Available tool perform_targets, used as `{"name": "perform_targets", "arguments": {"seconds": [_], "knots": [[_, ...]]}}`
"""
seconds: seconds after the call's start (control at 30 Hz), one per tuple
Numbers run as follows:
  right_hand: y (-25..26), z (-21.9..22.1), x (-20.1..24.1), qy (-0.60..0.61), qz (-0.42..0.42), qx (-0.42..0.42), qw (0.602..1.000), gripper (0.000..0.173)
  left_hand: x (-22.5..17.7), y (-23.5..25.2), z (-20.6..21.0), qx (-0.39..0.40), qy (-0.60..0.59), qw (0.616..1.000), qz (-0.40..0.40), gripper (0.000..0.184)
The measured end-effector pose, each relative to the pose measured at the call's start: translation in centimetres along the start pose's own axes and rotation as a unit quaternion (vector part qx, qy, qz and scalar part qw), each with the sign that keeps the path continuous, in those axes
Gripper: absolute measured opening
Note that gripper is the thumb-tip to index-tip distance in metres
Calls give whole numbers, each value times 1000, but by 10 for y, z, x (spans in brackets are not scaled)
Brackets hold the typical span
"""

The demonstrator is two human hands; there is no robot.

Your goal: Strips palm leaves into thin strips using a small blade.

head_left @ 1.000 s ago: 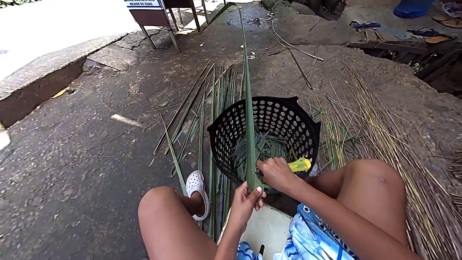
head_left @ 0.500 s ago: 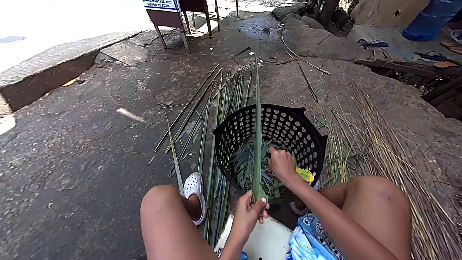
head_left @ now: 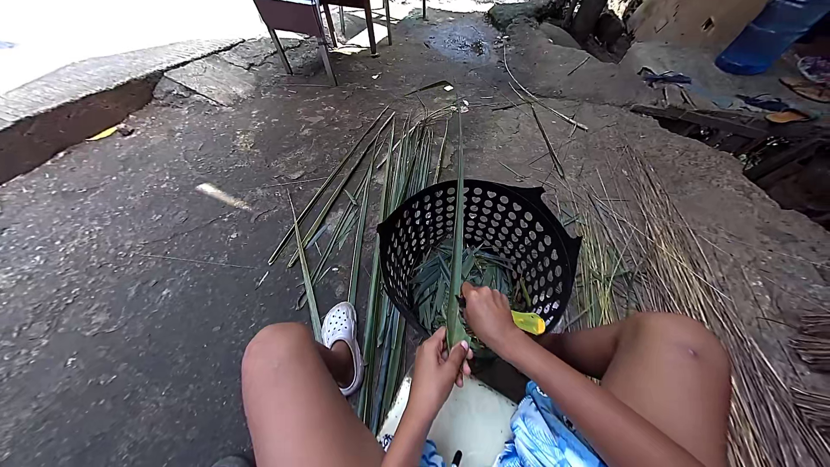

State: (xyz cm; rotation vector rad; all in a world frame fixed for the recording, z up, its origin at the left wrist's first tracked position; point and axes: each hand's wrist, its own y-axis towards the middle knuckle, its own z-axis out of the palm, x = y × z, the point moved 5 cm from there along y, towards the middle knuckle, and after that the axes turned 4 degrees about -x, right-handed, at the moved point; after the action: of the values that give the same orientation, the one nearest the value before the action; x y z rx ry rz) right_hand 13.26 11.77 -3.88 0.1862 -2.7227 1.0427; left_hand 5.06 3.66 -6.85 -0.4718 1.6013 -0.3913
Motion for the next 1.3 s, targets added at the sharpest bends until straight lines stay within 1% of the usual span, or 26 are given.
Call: {"name": "perform_targets", "arguments": {"seconds": [0.23, 0.3, 0.4, 0.5, 0.57, 0.73, 0.8, 0.87, 1.0, 1.07, 1.17, 1.2, 1.3], "knots": [[4, -4, 5, 5, 4, -16, 1000, 37, -7, 0, -3, -29, 32, 999, 8, 7], [7, -3, 2, 16, 9, -25, 1000, 37, -6, -1, -3, -25, 38, 999, 5, 6], [23, -16, -20, 84, 54, -84, 991, 37, 1, -6, 0, 2, 37, 999, -3, 8], [31, -31, -41, 118, 81, -131, 981, 37, 1, -10, -3, 0, 26, 1000, -6, 6], [24, -30, -39, 121, 71, -122, 983, 37, 0, -9, -5, -7, 12, 1000, -8, 4], [-3, -6, -8, 60, -20, -46, 997, 34, -5, -6, -5, -10, 17, 1000, -2, 3], [-8, 2, -2, 43, -26, -34, 998, 35, -5, -9, -4, 1, 25, 1000, 1, 5], [-7, 1, -3, 38, -9, -40, 998, 36, -4, -11, -3, 16, 28, 999, 4, 5], [8, -12, -19, 70, 23, -98, 992, 35, -1, -14, 0, 42, 19, 999, 1, 6], [8, -14, -21, 91, 13, -99, 991, 34, 0, -13, -2, 39, 10, 999, 4, 6], [-2, -5, -13, 105, -8, -67, 992, 33, -2, -11, -5, 41, -15, 999, -1, 7], [-3, -5, -11, 108, -9, -67, 992, 33, -3, -11, -5, 46, -29, 998, -3, 9], [1, -14, -18, 134, 12, -109, 985, 33, -1, -13, -5, 61, -71, 996, -14, 15]]}}
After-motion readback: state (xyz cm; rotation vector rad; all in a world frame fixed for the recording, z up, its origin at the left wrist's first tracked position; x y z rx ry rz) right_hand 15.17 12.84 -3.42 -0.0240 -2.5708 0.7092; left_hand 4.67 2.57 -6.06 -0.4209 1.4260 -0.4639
